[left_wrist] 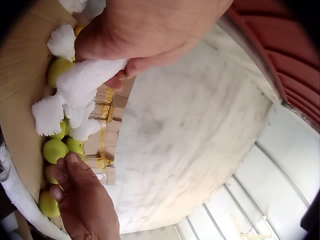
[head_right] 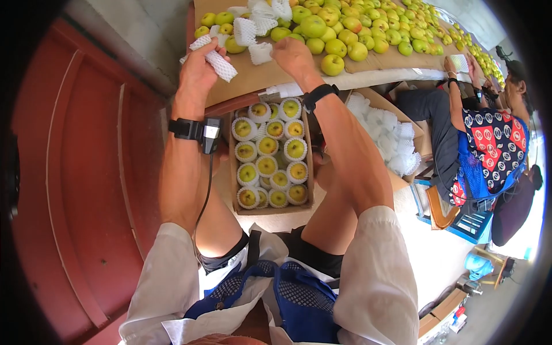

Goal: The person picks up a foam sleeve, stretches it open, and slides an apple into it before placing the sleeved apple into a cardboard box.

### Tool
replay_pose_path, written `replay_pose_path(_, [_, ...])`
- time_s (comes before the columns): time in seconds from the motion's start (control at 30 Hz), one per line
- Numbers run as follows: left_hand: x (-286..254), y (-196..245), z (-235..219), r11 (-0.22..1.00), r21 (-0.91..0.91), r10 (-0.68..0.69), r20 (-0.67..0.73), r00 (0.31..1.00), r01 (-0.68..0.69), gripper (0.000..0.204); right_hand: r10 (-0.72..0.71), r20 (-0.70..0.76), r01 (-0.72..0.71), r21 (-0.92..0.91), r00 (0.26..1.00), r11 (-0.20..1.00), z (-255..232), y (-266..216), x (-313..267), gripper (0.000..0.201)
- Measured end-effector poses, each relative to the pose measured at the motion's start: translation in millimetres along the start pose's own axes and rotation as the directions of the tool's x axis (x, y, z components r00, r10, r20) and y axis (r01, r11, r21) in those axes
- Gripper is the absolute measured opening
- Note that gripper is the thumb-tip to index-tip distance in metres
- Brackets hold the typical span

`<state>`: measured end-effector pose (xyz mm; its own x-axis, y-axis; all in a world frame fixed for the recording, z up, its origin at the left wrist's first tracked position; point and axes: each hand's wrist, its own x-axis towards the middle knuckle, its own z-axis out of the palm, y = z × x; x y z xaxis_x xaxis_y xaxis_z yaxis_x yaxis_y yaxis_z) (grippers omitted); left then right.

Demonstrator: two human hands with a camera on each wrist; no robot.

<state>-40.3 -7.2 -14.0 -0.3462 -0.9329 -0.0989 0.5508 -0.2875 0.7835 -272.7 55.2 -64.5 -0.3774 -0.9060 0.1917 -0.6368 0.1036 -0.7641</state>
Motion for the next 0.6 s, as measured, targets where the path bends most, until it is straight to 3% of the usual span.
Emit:
replay_pose_path(0.03, [1, 0, -2, 1.000, -0.005, -0.011, 0.004, 1.000, 0.011, 0.021, -0.007, -0.011, 0.007, -0.067, 1.000, 0.998, 2, 0, 1, 0.037])
replay_pose_path(0.13, [2, -1, -6, 0.999, -0.014, -0.035, -0.001, 0.999, 0.035, 0.019, 0.034, 0.015, -0.034, 0.014, 0.999, 0.999, 7, 1, 7, 0.040])
replay_pose_path(0.23, [4, -2, -10, 0.999, -0.008, -0.033, -0.030, 0.999, 0.033, 0.018, -0.021, -0.084, 0.033, 0.143, 0.996, 0.989, 10, -3, 9, 0.043])
replay_pose_path(0.4, [5, -8, -11, 0.998, 0.036, -0.057, -0.071, 0.996, 0.060, 0.019, -0.014, 0.025, 0.015, -0.011, 1.000, 1.000, 23, -5, 5, 0.039])
replay_pose_path(0.5, [2, -13, -9, 0.987, 0.152, -0.058, 0.017, 0.998, 0.055, 0.023, -0.014, 0.052, 0.016, -0.050, 0.999, 0.999, 21, -4, 0, 0.035])
replay_pose_path(0.6, [-7, -25, -1, 0.931, 0.363, 0.034, -0.007, 0.999, -0.029, 0.025, -0.023, 0.017, 0.023, -0.019, 1.000, 1.000, 14, -13, -6, 0.034])
